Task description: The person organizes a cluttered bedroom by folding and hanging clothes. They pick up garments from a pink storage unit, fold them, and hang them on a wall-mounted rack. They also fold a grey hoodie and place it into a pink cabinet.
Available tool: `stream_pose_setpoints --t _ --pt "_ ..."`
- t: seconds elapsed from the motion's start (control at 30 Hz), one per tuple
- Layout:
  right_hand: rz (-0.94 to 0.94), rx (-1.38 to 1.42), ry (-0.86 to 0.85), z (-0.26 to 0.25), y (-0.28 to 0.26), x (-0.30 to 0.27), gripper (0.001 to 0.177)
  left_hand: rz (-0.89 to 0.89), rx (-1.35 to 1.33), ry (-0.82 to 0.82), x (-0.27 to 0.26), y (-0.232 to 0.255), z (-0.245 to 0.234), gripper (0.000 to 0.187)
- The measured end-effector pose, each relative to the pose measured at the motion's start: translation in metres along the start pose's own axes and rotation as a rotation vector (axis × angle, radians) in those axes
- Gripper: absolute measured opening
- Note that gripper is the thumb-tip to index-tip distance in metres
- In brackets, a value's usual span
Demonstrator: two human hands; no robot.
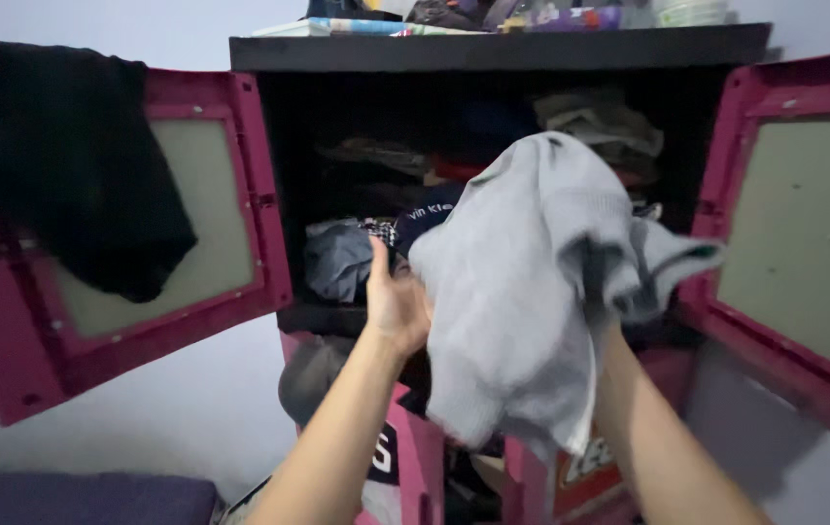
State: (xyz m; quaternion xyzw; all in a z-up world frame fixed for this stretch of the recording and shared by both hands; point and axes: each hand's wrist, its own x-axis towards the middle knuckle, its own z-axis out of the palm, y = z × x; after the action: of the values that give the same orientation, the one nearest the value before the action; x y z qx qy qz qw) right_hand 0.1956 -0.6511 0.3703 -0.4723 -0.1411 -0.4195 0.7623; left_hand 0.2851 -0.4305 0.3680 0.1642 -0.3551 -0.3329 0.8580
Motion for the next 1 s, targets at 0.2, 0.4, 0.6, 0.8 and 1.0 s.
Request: stream_pose_setpoints --t 0.2,0.4,0.6,0.8,1.0 --pt "-0.035 0.051 -0.035 0.074 0.066 0.105 0.055 0.151 0.286 -0.054 0.025 0.095 0.008 0.125" --pt "0.035 0.073 -0.056 0.155 0.165 0.187 0.058 1.192 1.861 0.114 0.095 0.140 -0.005 0.125" --pt "0.324 -0.193 -0.166 0.155 0.203 0.185 0.061 0.622 2.655 0.176 0.144 0.157 -0.087 0.066" --pt "0.013 -1.723 -0.233 0.146 0.129 0.175 0.054 0.603 2.124 0.117 0.190 0.205 -0.163 0.074" --pt "-0.217 -1.807 -0.618 0.179 0.147 0.212 0.133 0.701 2.377 0.579 0.186 0.192 -0.140 0.093"
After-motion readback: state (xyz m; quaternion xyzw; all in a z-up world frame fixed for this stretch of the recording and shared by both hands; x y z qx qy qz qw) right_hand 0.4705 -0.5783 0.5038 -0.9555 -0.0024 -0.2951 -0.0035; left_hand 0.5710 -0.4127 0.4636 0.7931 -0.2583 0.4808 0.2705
